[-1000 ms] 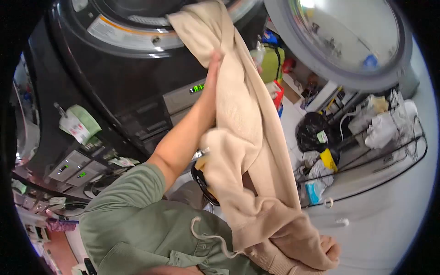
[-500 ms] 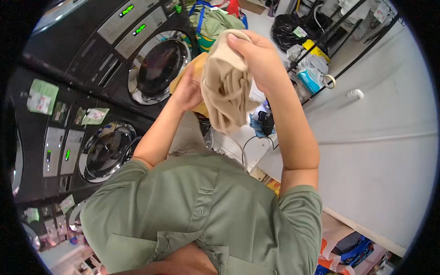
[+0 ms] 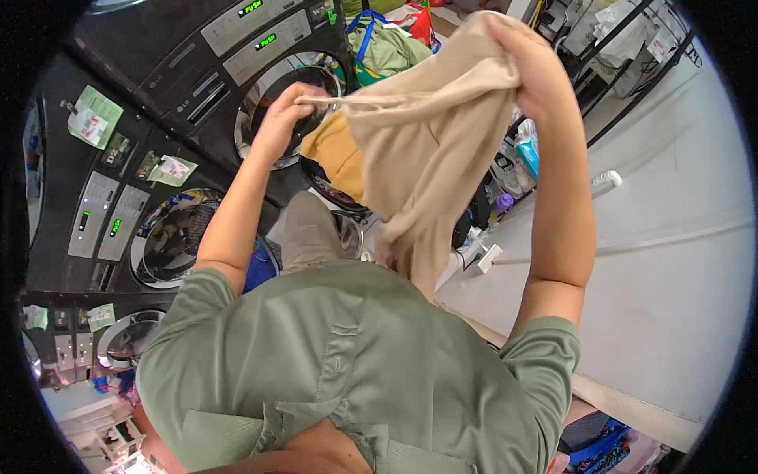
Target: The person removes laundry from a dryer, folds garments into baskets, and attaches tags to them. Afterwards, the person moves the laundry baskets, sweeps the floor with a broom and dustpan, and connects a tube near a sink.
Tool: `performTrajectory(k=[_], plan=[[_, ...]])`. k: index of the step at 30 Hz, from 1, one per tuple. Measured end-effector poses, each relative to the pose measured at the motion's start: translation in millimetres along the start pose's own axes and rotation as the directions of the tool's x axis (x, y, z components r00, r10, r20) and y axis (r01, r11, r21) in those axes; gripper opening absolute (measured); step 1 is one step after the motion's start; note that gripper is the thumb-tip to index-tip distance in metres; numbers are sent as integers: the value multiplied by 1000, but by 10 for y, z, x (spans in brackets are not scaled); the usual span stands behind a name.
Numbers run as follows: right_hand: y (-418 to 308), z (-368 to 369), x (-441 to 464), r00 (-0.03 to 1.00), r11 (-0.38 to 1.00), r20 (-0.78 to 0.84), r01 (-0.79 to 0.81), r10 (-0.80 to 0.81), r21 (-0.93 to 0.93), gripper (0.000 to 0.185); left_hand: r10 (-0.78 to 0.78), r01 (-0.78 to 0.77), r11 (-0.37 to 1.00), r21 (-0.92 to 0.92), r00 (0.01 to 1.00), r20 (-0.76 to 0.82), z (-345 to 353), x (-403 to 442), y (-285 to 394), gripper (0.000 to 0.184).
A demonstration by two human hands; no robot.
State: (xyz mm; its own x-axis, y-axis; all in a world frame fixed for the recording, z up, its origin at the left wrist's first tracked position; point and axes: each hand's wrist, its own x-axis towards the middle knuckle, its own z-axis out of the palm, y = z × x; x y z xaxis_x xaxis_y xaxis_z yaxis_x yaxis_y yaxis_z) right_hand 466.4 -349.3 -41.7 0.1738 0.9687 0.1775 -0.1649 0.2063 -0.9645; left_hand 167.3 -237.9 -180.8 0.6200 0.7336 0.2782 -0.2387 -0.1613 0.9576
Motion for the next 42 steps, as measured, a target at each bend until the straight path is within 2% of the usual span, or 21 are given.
performTrajectory(k=[2,3,4,6,7,9,10,12,16,18,20,22,24,26,30,31,34,36,38,40,42], plan=[[33,181,-53,977,995,189,-102,98,7,27,252,-310,856,414,949,188,567,15,95,61],[34,257,-89,945,990,299,-142,132,14,28,254,-342,871,351,928,274,777,49,-101,93],[7,274,-115,891,981,425,-192,160,32,29,109,-183,941,284,960,258,949,49,-202,99],[-151,282,-254,905,985,394,-173,162,-8,27,-330,127,887,445,847,416,782,227,-514,86],[-219,228,-269,910,988,388,-154,145,-7,27,-321,108,885,453,846,425,738,294,-515,86],[-284,79,-360,899,966,405,-232,169,112,25,59,-310,877,367,827,559,803,193,-433,72],[-286,90,-423,898,965,405,-236,173,111,25,58,-307,879,365,828,557,949,134,-280,72],[-274,148,-539,876,950,435,-288,211,120,24,235,-279,959,52,882,408,1300,48,-26,59],[-232,71,-686,773,956,609,-283,175,84,26,167,-301,951,67,684,710,1446,-71,-290,55],[-272,-47,-737,864,966,487,-221,130,135,26,94,-446,870,212,571,816,1287,-133,-336,45],[-260,-289,-684,929,961,369,-117,17,250,25,-262,54,955,293,620,740,1063,-168,-244,33],[-261,-644,-438,989,990,65,-133,136,-52,26,-452,389,892,230,756,473,720,-86,-56,29],[69,-954,-92,952,956,-190,-266,239,-127,27,-397,351,910,221,891,219,431,188,179,28],[506,-1148,186,883,869,-129,-402,451,287,30,-280,279,958,60,960,19,422,465,194,31],[465,-203,146,982,925,14,-183,189,333,32,-76,76,997,30,997,11,901,854,498,35],[576,106,76,998,997,-50,45,-49,-64,33,-1,-1,1000,20,994,110,1062,934,549,33],[575,461,51,935,835,-12,311,-355,-453,41,57,-62,998,15,971,234,1104,992,873,28],[317,239,257,980,977,88,187,-178,-101,41,313,-283,933,-224,943,116,969,915,930,29],[90,112,344,974,973,41,221,-224,71,38,499,-477,837,268,867,-15,718,832,504,87],[-230,182,268,978,986,131,161,-165,42,36,287,-264,738,622,956,66,691,592,-61,102],[-425,-153,356,974,982,223,-65,24,176,35,138,-188,889,419,979,147,631,466,-704,89]])
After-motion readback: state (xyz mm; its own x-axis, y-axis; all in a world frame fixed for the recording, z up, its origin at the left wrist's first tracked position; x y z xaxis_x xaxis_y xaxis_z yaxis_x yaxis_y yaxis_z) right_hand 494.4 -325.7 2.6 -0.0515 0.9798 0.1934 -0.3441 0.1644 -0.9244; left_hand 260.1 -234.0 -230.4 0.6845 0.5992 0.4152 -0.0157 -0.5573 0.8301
